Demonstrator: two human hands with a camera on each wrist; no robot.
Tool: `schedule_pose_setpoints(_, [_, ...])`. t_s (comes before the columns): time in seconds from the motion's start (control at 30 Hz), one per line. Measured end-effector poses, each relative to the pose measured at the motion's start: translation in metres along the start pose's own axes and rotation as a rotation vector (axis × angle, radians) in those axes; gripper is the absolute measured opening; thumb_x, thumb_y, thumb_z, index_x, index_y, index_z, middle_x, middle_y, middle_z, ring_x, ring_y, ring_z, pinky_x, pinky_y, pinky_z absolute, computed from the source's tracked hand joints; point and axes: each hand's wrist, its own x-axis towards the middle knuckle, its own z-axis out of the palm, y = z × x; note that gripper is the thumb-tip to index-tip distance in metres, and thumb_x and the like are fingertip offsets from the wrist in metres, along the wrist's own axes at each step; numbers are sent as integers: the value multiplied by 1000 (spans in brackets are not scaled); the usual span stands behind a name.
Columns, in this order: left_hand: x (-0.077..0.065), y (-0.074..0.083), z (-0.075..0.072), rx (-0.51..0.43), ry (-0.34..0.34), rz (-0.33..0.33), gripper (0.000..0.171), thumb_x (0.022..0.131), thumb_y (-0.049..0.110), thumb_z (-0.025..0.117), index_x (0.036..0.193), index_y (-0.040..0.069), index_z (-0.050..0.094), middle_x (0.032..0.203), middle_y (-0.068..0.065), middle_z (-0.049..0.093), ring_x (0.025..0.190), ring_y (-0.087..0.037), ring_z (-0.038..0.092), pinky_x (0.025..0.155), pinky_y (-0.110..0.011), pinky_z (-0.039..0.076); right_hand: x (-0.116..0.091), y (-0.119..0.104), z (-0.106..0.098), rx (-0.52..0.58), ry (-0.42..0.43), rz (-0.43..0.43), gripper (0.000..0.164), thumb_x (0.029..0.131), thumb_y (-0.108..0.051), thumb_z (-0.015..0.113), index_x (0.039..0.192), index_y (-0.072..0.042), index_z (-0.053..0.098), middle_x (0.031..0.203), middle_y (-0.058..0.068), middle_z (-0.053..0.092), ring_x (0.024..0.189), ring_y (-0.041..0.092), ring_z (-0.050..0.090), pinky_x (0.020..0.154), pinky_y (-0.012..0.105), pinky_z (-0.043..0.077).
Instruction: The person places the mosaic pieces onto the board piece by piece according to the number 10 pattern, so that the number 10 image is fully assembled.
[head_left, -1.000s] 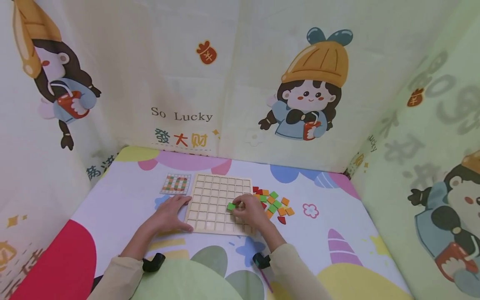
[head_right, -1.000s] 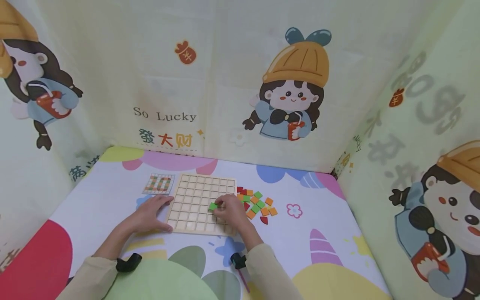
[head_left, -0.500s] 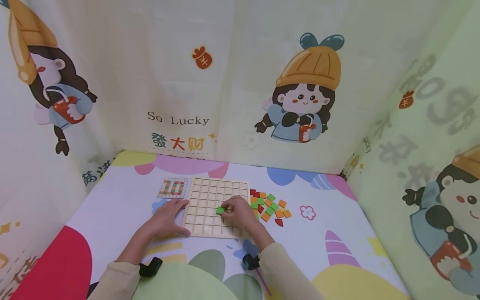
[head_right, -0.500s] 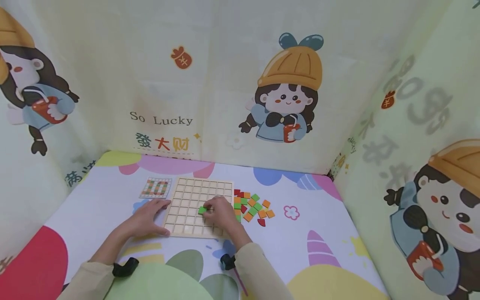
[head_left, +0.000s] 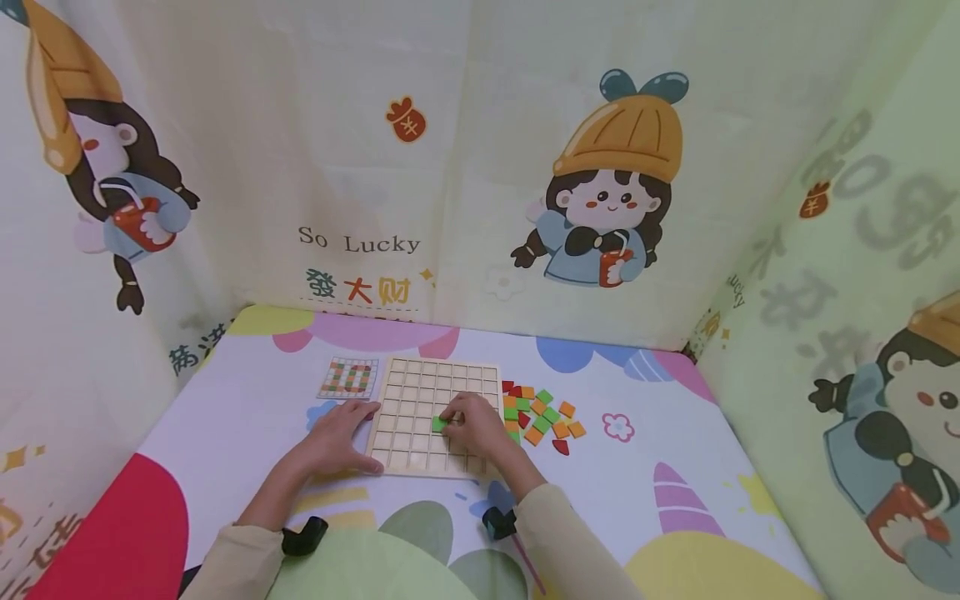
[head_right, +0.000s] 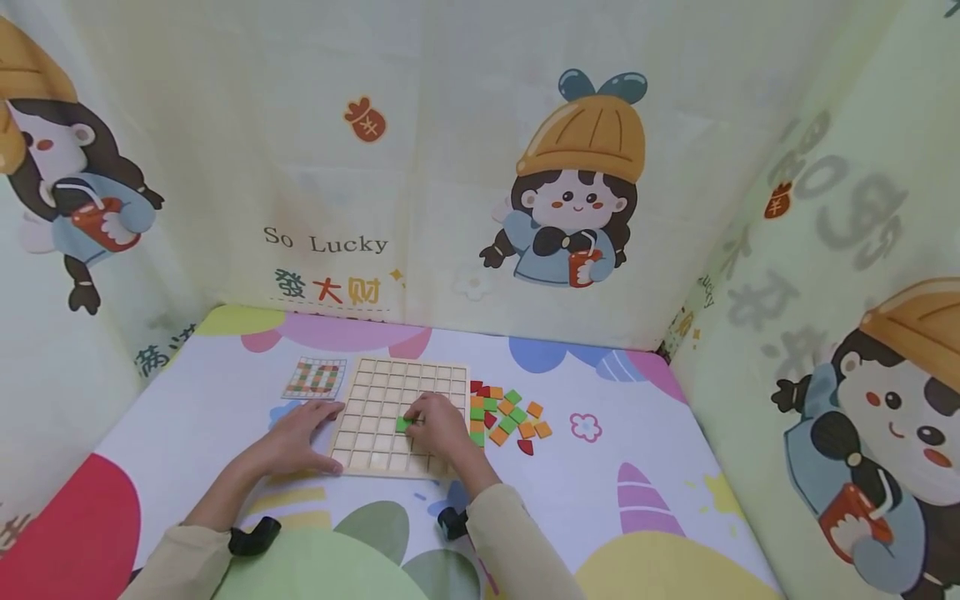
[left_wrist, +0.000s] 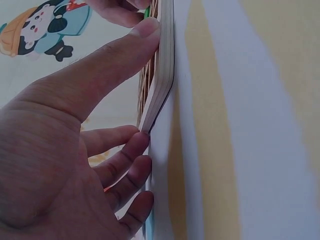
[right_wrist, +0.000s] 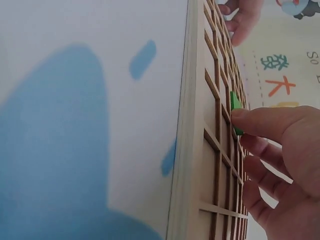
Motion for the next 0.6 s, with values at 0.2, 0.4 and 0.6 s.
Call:
schedule_pose_setpoints(0.2, [0, 1, 0, -3, -8, -13, 104, 60, 53, 87, 143, 8, 44, 141, -18, 45, 128, -40, 42, 102, -60, 35, -1, 2, 1, 15, -18, -5, 13, 84, -22, 76, 97, -19, 77, 94, -9, 62, 80, 8, 51, 67, 19, 45])
schedule_pose_setpoints(0.4, [0, 0, 1, 1, -12, -16, 104, 60, 54, 86, 144, 9, 43, 142, -17, 45, 129, -40, 41, 101, -60, 36, -3, 0, 2, 35, -3, 18, 12, 83, -22, 77, 94, -18, 76, 93, -8, 61, 80, 10, 51, 67, 20, 46])
schedule_pose_setpoints(0.6, [-2, 2, 0, -8, -13, -25, 104, 60, 52, 87, 144, 9, 43, 142, -17, 44, 129, -40, 41, 101, -61, 36, -3, -2, 6, 6, 26, 16, 10, 82, -28, 78, 86, -20, 73, 87, -8, 59, 78, 9, 50, 66, 21, 44])
